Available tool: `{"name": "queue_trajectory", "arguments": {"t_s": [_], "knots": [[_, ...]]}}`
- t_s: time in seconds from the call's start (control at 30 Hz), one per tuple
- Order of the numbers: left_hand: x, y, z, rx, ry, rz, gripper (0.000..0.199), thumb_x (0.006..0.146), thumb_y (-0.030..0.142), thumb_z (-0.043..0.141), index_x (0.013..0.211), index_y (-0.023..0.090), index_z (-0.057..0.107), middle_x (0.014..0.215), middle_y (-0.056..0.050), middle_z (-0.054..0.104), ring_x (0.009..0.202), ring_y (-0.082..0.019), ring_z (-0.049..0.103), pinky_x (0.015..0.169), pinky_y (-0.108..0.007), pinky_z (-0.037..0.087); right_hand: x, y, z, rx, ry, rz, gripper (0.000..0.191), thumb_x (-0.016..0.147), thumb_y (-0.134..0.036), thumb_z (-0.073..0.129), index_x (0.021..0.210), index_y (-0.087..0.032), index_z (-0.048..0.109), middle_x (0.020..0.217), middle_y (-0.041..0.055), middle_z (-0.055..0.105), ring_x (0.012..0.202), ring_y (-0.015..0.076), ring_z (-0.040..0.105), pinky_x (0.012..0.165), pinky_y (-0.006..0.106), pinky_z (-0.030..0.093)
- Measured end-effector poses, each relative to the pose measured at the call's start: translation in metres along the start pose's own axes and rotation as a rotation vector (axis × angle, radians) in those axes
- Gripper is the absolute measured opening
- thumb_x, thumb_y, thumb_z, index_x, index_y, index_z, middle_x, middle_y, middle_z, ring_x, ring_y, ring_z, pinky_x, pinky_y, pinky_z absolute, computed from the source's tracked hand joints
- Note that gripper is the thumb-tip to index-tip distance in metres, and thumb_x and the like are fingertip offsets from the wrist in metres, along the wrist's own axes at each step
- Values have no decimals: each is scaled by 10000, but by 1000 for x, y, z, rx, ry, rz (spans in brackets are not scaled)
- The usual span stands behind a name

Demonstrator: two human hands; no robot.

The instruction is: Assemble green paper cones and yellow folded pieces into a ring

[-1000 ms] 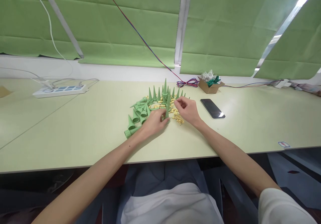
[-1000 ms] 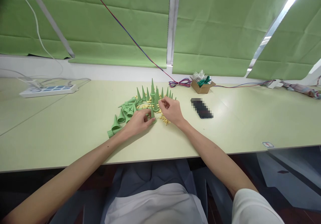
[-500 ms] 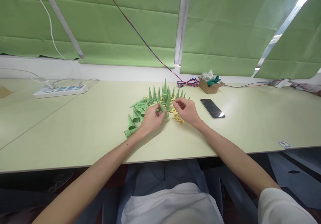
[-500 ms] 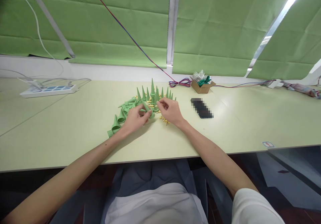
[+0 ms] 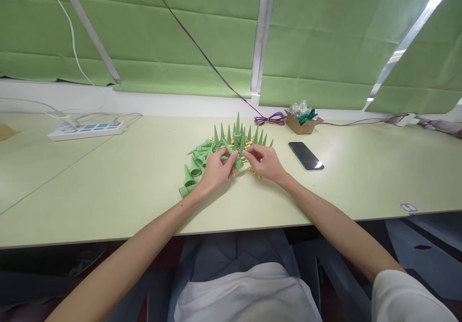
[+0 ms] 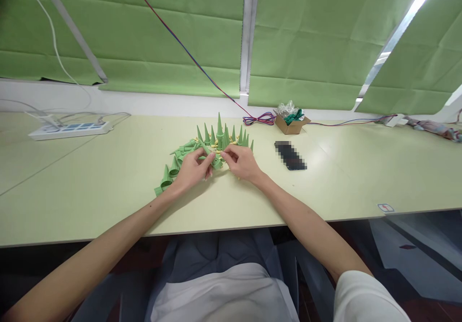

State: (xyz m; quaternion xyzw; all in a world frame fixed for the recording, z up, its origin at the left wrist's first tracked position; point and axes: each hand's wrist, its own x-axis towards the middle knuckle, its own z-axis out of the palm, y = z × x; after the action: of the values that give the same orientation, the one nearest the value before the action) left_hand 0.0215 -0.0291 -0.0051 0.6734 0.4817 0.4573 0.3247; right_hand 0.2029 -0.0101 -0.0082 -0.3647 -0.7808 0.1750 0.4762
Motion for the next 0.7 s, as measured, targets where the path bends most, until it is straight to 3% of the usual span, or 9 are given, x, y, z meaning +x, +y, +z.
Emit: {"name": "queue_trajectory", "arguments": {"t_s": [0.3, 0.7], "knots": [[0, 1, 1, -32, -13, -2, 427, 890, 582, 598, 701, 223, 461, 450, 31, 571, 362, -131, 487, 430, -282, 382, -2, -1, 4, 8, -22, 18, 297, 931, -404, 546, 717, -198, 553, 579, -24, 508, 503, 101, 399, 527, 261, 337], [-2, 1, 1, -39, -16, 14, 451, 902, 597, 578, 686, 227, 436, 450, 33, 574, 354, -132, 485, 422, -289, 381, -3, -2, 6, -20, -20, -7, 315, 944, -414, 532, 720, -195, 569, 583, -25, 500, 510, 100, 364, 536, 260, 332]]}}
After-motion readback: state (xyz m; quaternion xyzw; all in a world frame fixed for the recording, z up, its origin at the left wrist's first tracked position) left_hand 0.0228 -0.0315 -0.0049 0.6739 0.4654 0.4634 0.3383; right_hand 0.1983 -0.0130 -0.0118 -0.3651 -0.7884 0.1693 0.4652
